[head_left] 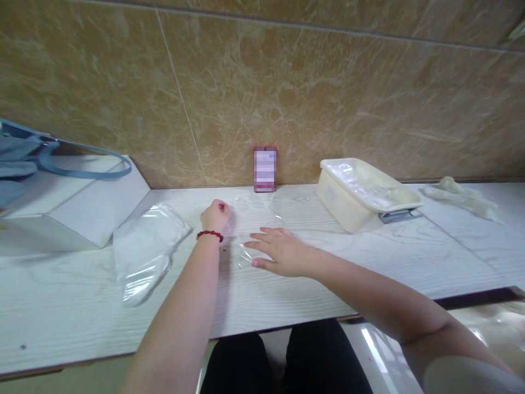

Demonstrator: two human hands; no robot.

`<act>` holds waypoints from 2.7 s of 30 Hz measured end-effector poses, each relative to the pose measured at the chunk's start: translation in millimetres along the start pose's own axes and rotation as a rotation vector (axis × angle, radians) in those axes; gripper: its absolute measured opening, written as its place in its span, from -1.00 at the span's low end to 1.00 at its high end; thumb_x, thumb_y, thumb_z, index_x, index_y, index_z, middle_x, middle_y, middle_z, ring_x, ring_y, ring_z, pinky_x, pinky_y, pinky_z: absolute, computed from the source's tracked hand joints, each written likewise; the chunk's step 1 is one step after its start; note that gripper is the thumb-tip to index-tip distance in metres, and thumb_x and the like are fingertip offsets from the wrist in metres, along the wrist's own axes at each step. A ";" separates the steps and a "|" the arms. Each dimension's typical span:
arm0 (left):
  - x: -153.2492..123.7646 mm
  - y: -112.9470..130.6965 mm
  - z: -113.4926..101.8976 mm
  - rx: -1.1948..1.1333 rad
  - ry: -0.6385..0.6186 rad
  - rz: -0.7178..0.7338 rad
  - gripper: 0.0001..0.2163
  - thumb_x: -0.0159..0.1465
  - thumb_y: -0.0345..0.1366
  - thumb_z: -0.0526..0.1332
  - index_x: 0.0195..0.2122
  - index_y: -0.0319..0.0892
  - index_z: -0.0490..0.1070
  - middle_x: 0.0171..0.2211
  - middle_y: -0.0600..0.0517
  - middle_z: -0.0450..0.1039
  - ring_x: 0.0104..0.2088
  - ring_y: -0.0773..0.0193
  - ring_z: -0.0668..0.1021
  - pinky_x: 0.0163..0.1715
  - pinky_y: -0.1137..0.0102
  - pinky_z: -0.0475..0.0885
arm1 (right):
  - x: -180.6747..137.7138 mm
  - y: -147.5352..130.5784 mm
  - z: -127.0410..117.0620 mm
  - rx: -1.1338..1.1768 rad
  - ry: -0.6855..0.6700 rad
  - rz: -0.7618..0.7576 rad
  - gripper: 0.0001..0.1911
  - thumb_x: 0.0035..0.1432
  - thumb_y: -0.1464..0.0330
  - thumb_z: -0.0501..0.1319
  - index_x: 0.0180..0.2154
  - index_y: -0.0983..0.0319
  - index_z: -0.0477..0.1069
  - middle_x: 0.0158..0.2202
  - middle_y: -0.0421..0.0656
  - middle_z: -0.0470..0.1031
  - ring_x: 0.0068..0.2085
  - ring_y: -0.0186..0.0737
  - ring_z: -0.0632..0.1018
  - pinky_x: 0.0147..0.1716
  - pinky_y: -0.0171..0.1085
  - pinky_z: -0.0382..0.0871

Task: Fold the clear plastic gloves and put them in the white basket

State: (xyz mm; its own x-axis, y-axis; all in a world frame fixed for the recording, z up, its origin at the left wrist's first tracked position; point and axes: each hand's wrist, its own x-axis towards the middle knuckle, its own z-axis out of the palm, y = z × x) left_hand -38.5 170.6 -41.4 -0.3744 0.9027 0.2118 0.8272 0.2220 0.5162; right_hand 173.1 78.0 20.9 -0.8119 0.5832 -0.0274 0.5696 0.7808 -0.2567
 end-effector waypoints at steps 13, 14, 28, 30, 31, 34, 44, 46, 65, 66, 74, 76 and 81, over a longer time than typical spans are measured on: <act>5.6 -11.3 6.2 -0.287 0.109 0.013 -0.63 0.06 -0.35 0.11 -0.07 -0.12 0.15 -0.27 0.03 0.38 -0.41 0.38 0.48 -0.35 0.46 0.33 | 11.4 -5.0 23.4 0.081 0.003 -0.104 -0.52 0.10 0.07 -0.06 0.03 0.09 0.18 0.10 -0.12 0.17 0.11 -0.06 0.16 0.03 0.02 -0.05; 6.5 -11.8 6.0 -0.331 0.125 0.005 -0.64 0.07 -0.35 0.11 -0.07 -0.12 0.15 -0.29 0.03 0.39 -0.41 0.38 0.48 -0.37 0.47 0.34 | 17.3 -1.0 19.5 0.097 0.073 -0.082 -0.56 0.10 0.11 -0.03 -0.01 0.11 0.23 0.04 -0.12 0.25 0.06 -0.11 0.23 0.01 -0.03 0.01; 8.1 -7.2 3.9 -0.682 0.104 -0.069 -0.70 0.12 -0.18 0.08 -0.13 -0.13 0.18 -0.32 0.01 0.41 -0.48 0.37 0.51 -0.49 0.48 0.36 | 158.6 55.4 5.4 0.141 0.280 0.120 -0.46 -0.10 0.45 0.20 -0.02 0.29 0.17 -0.23 -0.09 0.45 -0.19 -0.24 0.43 -0.23 -0.30 0.25; 8.4 -5.7 3.8 -0.747 0.093 -0.127 -0.72 0.17 -0.13 -0.02 -0.14 -0.12 0.18 -0.30 0.00 0.41 -0.49 0.38 0.50 -0.51 0.48 0.37 | 161.1 57.3 5.0 0.162 0.256 0.125 -0.62 -0.03 0.46 0.14 -0.10 0.27 0.25 -0.31 -0.14 0.48 -0.28 -0.31 0.46 -0.28 -0.34 0.26; 8.6 -5.2 4.0 -0.787 0.087 -0.146 -0.72 0.19 -0.13 -0.08 -0.14 -0.12 0.18 -0.29 0.00 0.41 -0.50 0.39 0.50 -0.51 0.48 0.37 | 160.1 58.7 4.4 0.169 0.262 0.112 -0.69 0.00 0.46 0.11 -0.14 0.27 0.29 -0.33 -0.16 0.48 -0.29 -0.33 0.46 -0.28 -0.36 0.25; 9.0 -5.0 4.3 -0.847 0.079 -0.153 -0.72 0.22 -0.18 -0.17 -0.17 -0.14 0.21 -0.28 -0.01 0.40 -0.48 0.41 0.50 -0.48 0.47 0.38 | 149.3 64.4 1.6 0.169 0.306 0.046 -0.80 0.02 0.47 0.07 -0.26 0.26 0.35 -0.34 -0.18 0.48 -0.29 -0.36 0.46 -0.27 -0.38 0.23; 4.4 -15.9 -2.2 -0.210 -0.066 0.322 -0.77 0.10 -0.29 0.07 -0.24 -0.15 0.41 -0.24 -0.02 0.43 -0.19 0.27 0.42 -0.12 0.39 0.28 | 96.9 92.4 5.0 0.001 0.325 -0.035 -0.87 -0.06 0.49 0.11 -0.43 0.24 0.42 -0.31 -0.18 0.44 -0.18 -0.28 0.38 -0.13 -0.28 0.14; 2.5 -16.2 -2.7 -0.105 -0.128 0.408 -0.75 0.09 -0.26 0.09 -0.22 -0.10 0.43 -0.22 0.00 0.42 -0.13 0.26 0.39 -0.06 0.39 0.23 | 91.6 96.5 8.7 -0.019 0.315 0.016 -0.86 -0.07 0.50 0.12 -0.44 0.23 0.43 -0.27 -0.17 0.43 -0.14 -0.25 0.36 -0.11 -0.25 0.12; -12.3 -2.8 -9.2 0.183 -0.405 0.294 -0.63 0.09 0.08 -0.04 -0.10 0.26 0.30 0.17 0.05 -0.03 0.17 -0.14 -0.12 -0.02 -0.13 -0.26 | 88.8 103.1 8.4 -0.032 0.228 0.122 -0.80 0.02 0.39 0.10 -0.37 0.06 0.48 -0.10 -0.21 0.34 -0.04 -0.20 0.29 -0.04 -0.15 0.10; -12.5 -3.0 -10.0 0.191 -0.414 0.282 -0.62 0.07 0.10 -0.03 -0.10 0.26 0.30 0.18 0.04 -0.03 0.16 -0.16 -0.12 -0.03 -0.13 -0.27 | 87.6 104.0 8.7 -0.030 0.224 0.123 -0.80 0.02 0.39 0.10 -0.37 0.06 0.48 -0.10 -0.21 0.34 -0.04 -0.20 0.29 -0.04 -0.15 0.10; -11.9 -5.1 -16.0 0.271 -0.426 0.258 -0.53 -0.02 0.18 0.00 -0.08 0.24 0.29 0.17 0.03 -0.02 0.14 -0.21 -0.04 -0.03 -0.14 -0.15 | 76.0 128.2 19.2 -0.017 0.214 0.089 -0.66 0.02 0.52 0.04 -0.25 0.07 0.46 -0.08 -0.19 0.34 -0.05 -0.26 0.31 -0.02 -0.20 0.09; -11.8 -5.5 -16.6 0.304 -0.477 0.267 -0.47 0.00 0.21 -0.07 -0.02 0.22 0.23 0.19 0.03 -0.09 0.15 -0.22 -0.10 -0.03 -0.15 -0.20 | 73.1 134.9 22.4 -0.020 0.223 0.091 -0.61 0.00 0.57 0.02 -0.24 0.07 0.46 -0.09 -0.18 0.35 -0.06 -0.26 0.32 -0.01 -0.20 0.08; -11.0 -7.7 -17.3 0.305 -0.494 0.298 -0.44 0.04 0.19 -0.11 0.05 0.15 0.15 0.20 -0.01 -0.10 0.15 -0.22 -0.10 -0.04 -0.17 -0.20 | 60.5 134.2 20.7 -0.037 0.307 0.106 -0.61 -0.04 0.59 0.03 -0.26 0.11 0.46 -0.09 -0.15 0.35 -0.04 -0.21 0.30 -0.02 -0.16 0.10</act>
State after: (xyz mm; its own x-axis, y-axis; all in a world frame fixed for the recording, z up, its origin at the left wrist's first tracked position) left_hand -48.0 152.6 -33.4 0.0655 0.9888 -0.1344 0.9748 -0.0346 0.2204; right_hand 197.8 213.5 -35.2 -0.6742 0.6978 0.2417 0.6581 0.7163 -0.2322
